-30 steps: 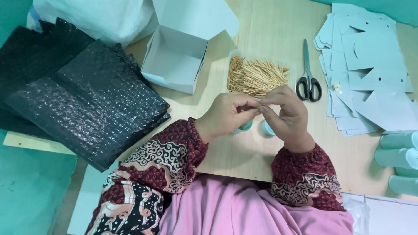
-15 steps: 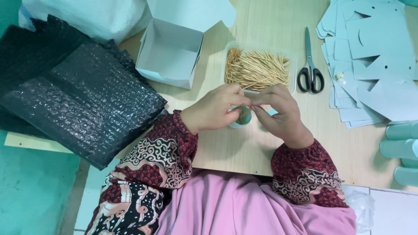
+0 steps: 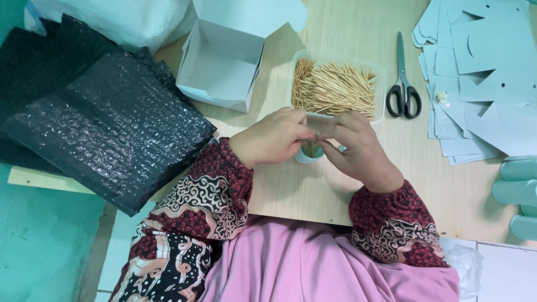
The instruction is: Packing toothpicks into small plastic containers from a bulk supply on a low table.
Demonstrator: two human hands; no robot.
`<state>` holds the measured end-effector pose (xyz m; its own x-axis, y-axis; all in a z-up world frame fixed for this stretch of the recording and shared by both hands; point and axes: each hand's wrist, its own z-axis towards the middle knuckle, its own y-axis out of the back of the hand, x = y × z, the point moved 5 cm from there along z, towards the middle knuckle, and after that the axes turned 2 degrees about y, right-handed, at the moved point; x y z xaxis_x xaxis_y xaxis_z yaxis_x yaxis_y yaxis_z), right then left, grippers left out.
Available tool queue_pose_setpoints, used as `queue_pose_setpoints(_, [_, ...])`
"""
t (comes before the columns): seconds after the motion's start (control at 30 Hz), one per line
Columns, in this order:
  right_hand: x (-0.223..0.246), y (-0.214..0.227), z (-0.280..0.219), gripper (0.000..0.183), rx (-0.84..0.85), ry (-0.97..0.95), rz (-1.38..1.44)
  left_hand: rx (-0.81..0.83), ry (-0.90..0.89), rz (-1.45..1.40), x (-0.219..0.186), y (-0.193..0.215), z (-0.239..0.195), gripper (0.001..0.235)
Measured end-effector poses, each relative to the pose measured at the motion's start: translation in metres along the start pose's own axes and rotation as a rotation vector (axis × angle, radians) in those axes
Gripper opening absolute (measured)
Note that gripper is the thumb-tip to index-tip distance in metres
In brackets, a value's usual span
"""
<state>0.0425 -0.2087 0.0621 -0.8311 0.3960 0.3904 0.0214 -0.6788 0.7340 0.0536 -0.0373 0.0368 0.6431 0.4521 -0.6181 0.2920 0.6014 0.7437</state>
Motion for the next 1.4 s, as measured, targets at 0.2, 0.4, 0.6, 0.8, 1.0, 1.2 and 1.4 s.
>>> queue_pose_setpoints(0.2, [0.002, -0.006, -0.001, 0.019, 0.028, -0.005, -0.109, 0.030, 0.017, 0.002, 0.003, 0.002, -0.001, 0.021])
queue_pose_setpoints(0.4, [0.005, -0.006, 0.002, 0.017, 0.034, -0.005, -0.145, -0.006, 0.007, 0.007, 0.007, 0.004, -0.002, 0.016])
queue_pose_setpoints(0.6, [0.003, -0.007, -0.001, 0.015, 0.020, -0.030, -0.129, -0.032, -0.006, -0.028, 0.006, 0.007, -0.003, 0.020])
queue_pose_setpoints(0.8, [-0.007, 0.023, 0.008, 0.017, 0.000, -0.034, -0.105, -0.047, -0.010, 0.072, -0.008, 0.024, 0.003, 0.018])
queue_pose_setpoints(1.0, [-0.029, 0.083, 0.044, 0.014, -0.012, -0.088, -0.245, -0.185, -0.053, 0.313, -0.007, 0.040, 0.042, 0.011])
queue_pose_setpoints(1.2, [-0.079, 0.069, 0.049, 0.010, 0.160, -0.370, -0.499, -0.317, -0.046, 0.440, 0.000, 0.043, 0.084, 0.009])
queue_pose_setpoints(1.4, [-0.104, 0.051, 0.045, 0.017, 0.385, -0.514, -0.629, -0.308, -0.006, 0.501, 0.017, 0.021, 0.091, 0.005])
